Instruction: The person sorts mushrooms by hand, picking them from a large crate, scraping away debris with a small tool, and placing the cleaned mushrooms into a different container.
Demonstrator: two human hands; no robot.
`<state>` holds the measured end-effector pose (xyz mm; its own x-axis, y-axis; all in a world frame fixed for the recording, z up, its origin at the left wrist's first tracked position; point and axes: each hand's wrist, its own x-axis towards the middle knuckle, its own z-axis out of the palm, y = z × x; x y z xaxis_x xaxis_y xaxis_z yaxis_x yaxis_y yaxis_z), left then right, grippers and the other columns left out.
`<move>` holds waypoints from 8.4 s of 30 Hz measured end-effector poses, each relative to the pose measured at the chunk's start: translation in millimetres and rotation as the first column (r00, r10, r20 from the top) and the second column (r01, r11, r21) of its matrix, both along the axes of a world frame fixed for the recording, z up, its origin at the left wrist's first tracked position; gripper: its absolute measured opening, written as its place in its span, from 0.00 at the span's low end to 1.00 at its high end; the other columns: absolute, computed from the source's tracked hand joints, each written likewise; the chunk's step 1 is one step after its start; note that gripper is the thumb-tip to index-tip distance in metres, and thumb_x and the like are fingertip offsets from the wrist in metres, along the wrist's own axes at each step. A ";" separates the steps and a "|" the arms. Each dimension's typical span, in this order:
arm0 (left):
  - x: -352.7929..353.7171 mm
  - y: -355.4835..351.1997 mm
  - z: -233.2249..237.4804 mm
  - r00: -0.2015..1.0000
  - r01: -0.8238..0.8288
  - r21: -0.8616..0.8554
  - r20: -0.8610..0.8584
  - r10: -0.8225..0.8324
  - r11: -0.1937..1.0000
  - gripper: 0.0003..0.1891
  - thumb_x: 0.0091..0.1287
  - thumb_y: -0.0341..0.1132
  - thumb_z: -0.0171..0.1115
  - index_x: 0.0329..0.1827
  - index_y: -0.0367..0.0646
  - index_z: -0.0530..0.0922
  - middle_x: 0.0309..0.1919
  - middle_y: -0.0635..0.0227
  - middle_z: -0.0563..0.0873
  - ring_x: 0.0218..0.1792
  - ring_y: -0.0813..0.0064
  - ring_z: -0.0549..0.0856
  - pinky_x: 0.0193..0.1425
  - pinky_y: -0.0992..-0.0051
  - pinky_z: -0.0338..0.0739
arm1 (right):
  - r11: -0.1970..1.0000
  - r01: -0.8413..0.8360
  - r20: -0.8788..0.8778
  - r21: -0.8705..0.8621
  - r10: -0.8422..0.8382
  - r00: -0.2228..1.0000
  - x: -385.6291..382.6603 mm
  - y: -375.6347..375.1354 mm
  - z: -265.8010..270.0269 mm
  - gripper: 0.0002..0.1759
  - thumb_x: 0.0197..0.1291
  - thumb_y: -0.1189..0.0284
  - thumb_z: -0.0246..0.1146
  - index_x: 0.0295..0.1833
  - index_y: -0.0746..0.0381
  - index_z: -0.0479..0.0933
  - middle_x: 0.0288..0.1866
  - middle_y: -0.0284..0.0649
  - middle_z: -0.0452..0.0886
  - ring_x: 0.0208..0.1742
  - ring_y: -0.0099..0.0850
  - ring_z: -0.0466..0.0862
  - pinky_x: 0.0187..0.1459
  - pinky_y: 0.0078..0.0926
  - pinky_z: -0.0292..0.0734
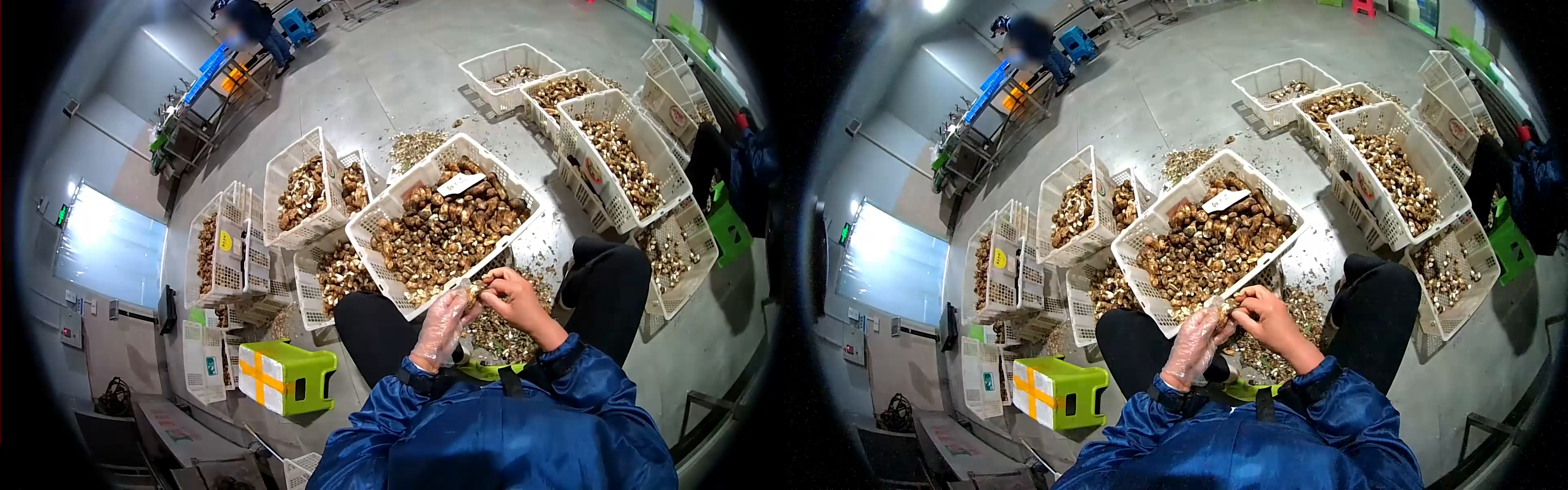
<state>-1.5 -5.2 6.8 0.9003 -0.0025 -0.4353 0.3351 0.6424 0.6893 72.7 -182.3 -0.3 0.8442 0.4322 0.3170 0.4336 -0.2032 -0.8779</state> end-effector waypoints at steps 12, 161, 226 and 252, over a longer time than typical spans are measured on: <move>1.5 -2.1 0.7 0.999 0.020 0.282 0.039 -0.033 0.959 0.09 0.78 0.34 0.56 0.47 0.36 0.79 0.39 0.73 0.81 0.40 0.84 0.82 0.51 0.79 0.81 | 0.998 -0.056 -0.309 -0.017 0.048 0.950 2.8 -5.6 5.8 0.12 0.62 0.69 0.70 0.45 0.66 0.85 0.49 0.43 0.83 0.49 0.37 0.84 0.50 0.33 0.79; 4.0 -3.7 1.4 0.776 -0.397 0.889 0.458 -0.434 0.229 0.18 0.64 0.24 0.66 0.58 0.32 0.79 0.56 0.46 0.85 0.57 0.49 0.85 0.61 0.63 0.80 | 0.998 -0.058 0.048 0.036 0.057 0.997 -0.4 -2.1 -4.2 0.12 0.63 0.71 0.67 0.47 0.67 0.85 0.39 0.42 0.86 0.34 0.26 0.84 0.36 0.25 0.78; -1.4 -1.1 -14.2 1.000 -0.009 0.052 -0.015 0.010 0.999 0.13 0.76 0.34 0.61 0.58 0.38 0.79 0.43 0.73 0.83 0.35 0.84 0.79 0.38 0.85 0.76 | 0.995 -0.097 0.062 0.001 0.097 0.993 -7.2 3.0 9.0 0.09 0.63 0.72 0.67 0.43 0.69 0.84 0.38 0.48 0.85 0.37 0.39 0.86 0.41 0.33 0.81; -3.2 -0.4 -2.4 0.997 0.065 0.289 0.009 -0.071 0.955 0.09 0.77 0.36 0.61 0.50 0.40 0.79 0.38 0.75 0.80 0.36 0.82 0.79 0.42 0.80 0.75 | 0.995 -0.033 -0.233 0.099 0.056 0.971 -8.0 3.0 -8.0 0.14 0.64 0.66 0.67 0.45 0.68 0.85 0.29 0.38 0.84 0.28 0.23 0.80 0.31 0.27 0.75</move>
<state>-4.7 -5.6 4.3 0.9106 0.0594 -0.4091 0.3558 0.3912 0.8487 64.7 -179.3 -8.3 0.8805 0.4487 0.1530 0.2198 -0.1003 -0.9704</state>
